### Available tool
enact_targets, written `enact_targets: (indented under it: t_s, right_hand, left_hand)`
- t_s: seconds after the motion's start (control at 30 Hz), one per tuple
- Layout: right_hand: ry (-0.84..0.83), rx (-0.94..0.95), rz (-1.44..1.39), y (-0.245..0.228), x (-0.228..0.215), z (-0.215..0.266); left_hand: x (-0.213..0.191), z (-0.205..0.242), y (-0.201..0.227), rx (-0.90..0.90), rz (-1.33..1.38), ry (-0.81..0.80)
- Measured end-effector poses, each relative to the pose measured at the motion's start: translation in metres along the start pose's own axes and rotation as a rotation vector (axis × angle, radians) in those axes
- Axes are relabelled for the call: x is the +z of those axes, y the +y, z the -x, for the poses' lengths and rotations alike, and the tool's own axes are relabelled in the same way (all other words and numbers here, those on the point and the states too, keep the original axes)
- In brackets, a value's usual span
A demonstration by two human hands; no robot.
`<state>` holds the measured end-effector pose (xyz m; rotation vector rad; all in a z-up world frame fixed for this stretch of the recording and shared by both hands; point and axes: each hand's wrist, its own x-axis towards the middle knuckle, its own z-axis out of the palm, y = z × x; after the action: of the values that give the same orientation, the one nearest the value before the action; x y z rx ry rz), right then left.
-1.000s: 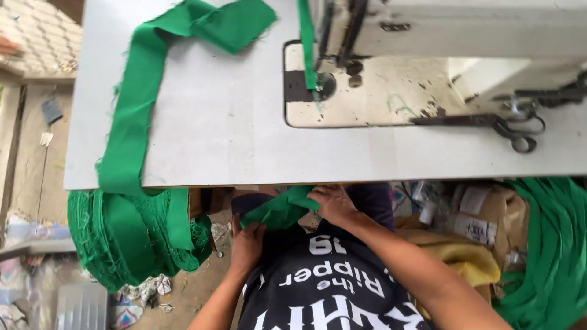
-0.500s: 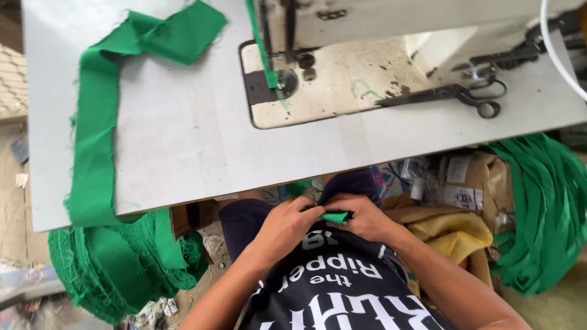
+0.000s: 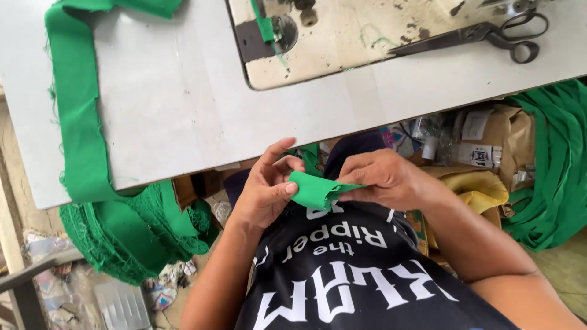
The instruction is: Folding and preparing long green fabric strips at a sewing workstation.
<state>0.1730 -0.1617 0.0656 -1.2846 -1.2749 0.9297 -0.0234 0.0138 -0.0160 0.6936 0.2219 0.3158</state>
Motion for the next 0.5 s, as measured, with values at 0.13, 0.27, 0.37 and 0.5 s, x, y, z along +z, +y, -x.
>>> enact_targets:
  t_s: [0.13, 0.27, 0.37, 0.5]
  right_hand:
    - [-0.014, -0.164, 0.260, -0.010, -0.004, -0.016]
    - [0.141, -0.456, 0.915, -0.038, 0.004, -0.024]
    - [0.181, -0.549, 0.938, -0.046, 0.014, -0.030]
    - [0.218, -0.636, 0.837, -0.043, 0.029, -0.041]
  left_hand:
    - [-0.006, 0.001, -0.002, -0.025, -0.080, -0.076]
    - [0.044, 0.001, 0.037, 0.606, -1.337, 0.041]
    - [0.072, -0.003, 0.044, 0.763, -1.720, 0.077]
    - [0.077, -0.007, 0.041, 0.604, -1.346, 0.034]
